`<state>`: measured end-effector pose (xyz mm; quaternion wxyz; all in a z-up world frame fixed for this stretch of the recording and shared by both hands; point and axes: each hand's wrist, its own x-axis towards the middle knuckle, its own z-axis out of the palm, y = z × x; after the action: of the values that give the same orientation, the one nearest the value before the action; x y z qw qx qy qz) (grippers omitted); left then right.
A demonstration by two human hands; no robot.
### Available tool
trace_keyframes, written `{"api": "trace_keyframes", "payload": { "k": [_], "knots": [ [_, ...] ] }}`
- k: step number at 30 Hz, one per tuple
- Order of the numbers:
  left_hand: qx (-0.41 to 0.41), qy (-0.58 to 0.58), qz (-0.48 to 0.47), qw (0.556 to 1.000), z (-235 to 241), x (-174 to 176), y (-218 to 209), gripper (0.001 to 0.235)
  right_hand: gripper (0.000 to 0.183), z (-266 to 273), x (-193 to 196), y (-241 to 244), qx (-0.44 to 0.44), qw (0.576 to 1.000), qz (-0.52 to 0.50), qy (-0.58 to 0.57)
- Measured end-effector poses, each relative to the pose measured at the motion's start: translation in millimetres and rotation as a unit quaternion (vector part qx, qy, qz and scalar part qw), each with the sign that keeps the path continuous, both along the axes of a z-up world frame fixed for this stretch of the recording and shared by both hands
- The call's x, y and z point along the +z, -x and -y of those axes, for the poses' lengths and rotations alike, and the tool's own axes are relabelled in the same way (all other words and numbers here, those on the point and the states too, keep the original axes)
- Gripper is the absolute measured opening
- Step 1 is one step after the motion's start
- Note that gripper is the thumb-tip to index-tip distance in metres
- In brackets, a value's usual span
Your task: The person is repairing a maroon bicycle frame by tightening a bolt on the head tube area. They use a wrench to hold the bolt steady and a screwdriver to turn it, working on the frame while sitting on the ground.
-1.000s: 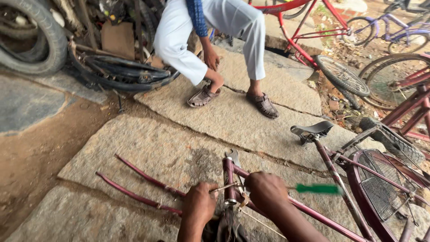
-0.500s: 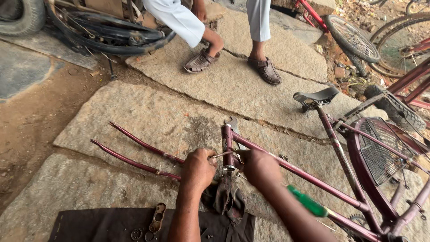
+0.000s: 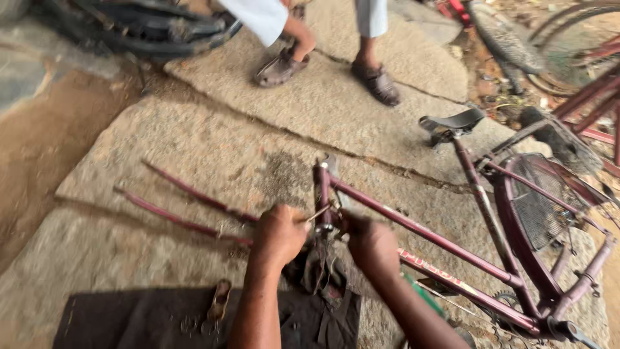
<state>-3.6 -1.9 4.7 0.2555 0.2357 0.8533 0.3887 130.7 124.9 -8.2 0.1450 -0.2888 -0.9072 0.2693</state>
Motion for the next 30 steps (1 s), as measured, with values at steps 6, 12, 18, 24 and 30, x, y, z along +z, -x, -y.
{"api": "trace_keyframes", "payload": {
  "k": [6,12,18,24,30],
  "knots": [
    [-0.029,0.078,-0.02,0.996,-8.4,0.1,-4.0,0.018,0.033,5.6,9.2,-0.7,-0.024,0.986,0.167,0.001],
    [-0.053,0.086,-0.073,0.992,-7.7,-35.4,-5.1,0.02,0.03,-19.9,-0.5,-10.9,-0.02,0.999,0.028,-0.028],
    [-0.091,0.092,-0.1,0.987,-25.2,-45.8,-11.0,0.024,0.032,-24.2,3.5,-10.5,-0.047,0.986,0.155,-0.028],
    [-0.103,0.16,-0.056,0.98,-24.2,-39.4,-15.9,0.011,0.032,-19.3,8.8,-10.0,-0.037,0.992,0.105,-0.051],
    [-0.104,0.151,-0.067,0.981,-27.0,-29.1,-16.4,0.017,0.032,-25.9,2.5,-13.5,0.008,0.996,0.081,-0.036]
  ]
}}
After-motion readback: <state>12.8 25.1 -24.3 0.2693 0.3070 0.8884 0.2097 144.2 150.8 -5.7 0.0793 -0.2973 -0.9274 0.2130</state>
